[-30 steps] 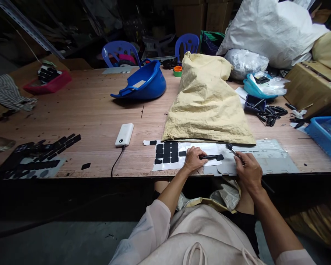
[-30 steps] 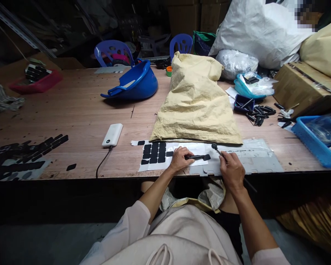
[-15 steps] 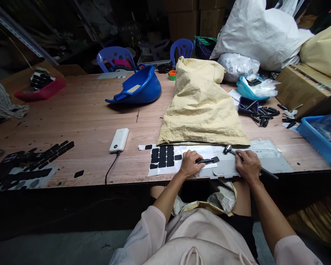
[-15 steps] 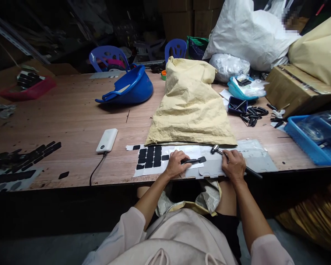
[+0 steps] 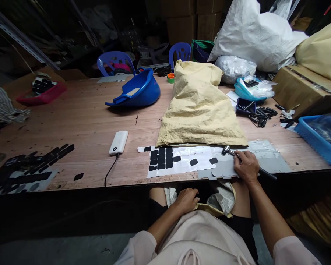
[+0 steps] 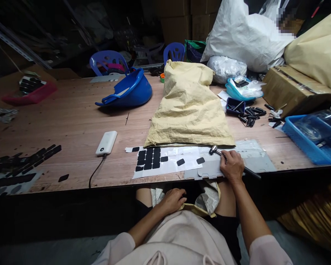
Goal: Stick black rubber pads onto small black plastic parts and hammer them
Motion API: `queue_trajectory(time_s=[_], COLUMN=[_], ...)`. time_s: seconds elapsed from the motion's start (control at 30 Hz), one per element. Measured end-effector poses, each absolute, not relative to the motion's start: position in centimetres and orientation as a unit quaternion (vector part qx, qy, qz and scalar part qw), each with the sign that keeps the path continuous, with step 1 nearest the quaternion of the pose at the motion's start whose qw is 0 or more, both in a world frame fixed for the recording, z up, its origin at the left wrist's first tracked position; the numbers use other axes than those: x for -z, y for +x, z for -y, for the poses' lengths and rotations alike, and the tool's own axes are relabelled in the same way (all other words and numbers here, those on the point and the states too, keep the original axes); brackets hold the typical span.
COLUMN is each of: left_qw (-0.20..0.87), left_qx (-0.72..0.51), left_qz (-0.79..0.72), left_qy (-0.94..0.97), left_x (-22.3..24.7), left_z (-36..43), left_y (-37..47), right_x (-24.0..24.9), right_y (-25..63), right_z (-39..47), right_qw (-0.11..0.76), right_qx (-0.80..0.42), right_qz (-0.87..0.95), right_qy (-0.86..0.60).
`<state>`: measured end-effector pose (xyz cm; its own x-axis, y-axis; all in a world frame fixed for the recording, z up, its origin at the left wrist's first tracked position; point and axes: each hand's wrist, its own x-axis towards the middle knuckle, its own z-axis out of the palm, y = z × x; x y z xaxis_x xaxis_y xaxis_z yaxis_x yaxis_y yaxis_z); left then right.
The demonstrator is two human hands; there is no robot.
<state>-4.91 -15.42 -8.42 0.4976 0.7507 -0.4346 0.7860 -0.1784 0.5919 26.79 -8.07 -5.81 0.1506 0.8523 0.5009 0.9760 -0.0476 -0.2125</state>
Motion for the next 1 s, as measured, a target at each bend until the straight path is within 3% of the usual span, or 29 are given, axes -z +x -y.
queue_trajectory(time_s=[0.17, 0.27, 0.4, 0.57, 0.73, 1.0], left_qw=[0.491, 0.396, 0.251, 0.180, 0.174, 0.220], left_qx=[-0.092, -0.196, -0.142, -0.122, -0.153, -0.097], left_qz=[-0.379, -0.448, -0.551, -0.562, -0.554, -0.662], left_qy=[0.779, 0.778, 0.783, 0.798, 0.799, 0.710], left_x=[3.9, 1.2, -0.2, -1.4, -2.7, -1.1], left_z=[11.6, 6.9, 0.4, -4.0, -5.4, -4.6], left_y=[-3.5, -1.6, 0.7, 2.0, 3.4, 7.2], right_x=[5.9, 6.0, 5.9, 5.9, 5.8, 5.8], right_y=[26.8, 26.8, 26.8, 26.6, 26.5, 26.5], right_z=[8.1, 8.0, 8.0, 8.1, 8.2, 8.3], right_qw=[0.263, 0.266, 0.266, 0.264, 0.268, 0.264], right_qx=[0.121, 0.121, 0.120, 0.115, 0.113, 0.128], right_qz=[0.638, 0.638, 0.640, 0.643, 0.641, 0.646], right_qy=[-0.713, -0.712, -0.711, -0.710, -0.710, -0.705])
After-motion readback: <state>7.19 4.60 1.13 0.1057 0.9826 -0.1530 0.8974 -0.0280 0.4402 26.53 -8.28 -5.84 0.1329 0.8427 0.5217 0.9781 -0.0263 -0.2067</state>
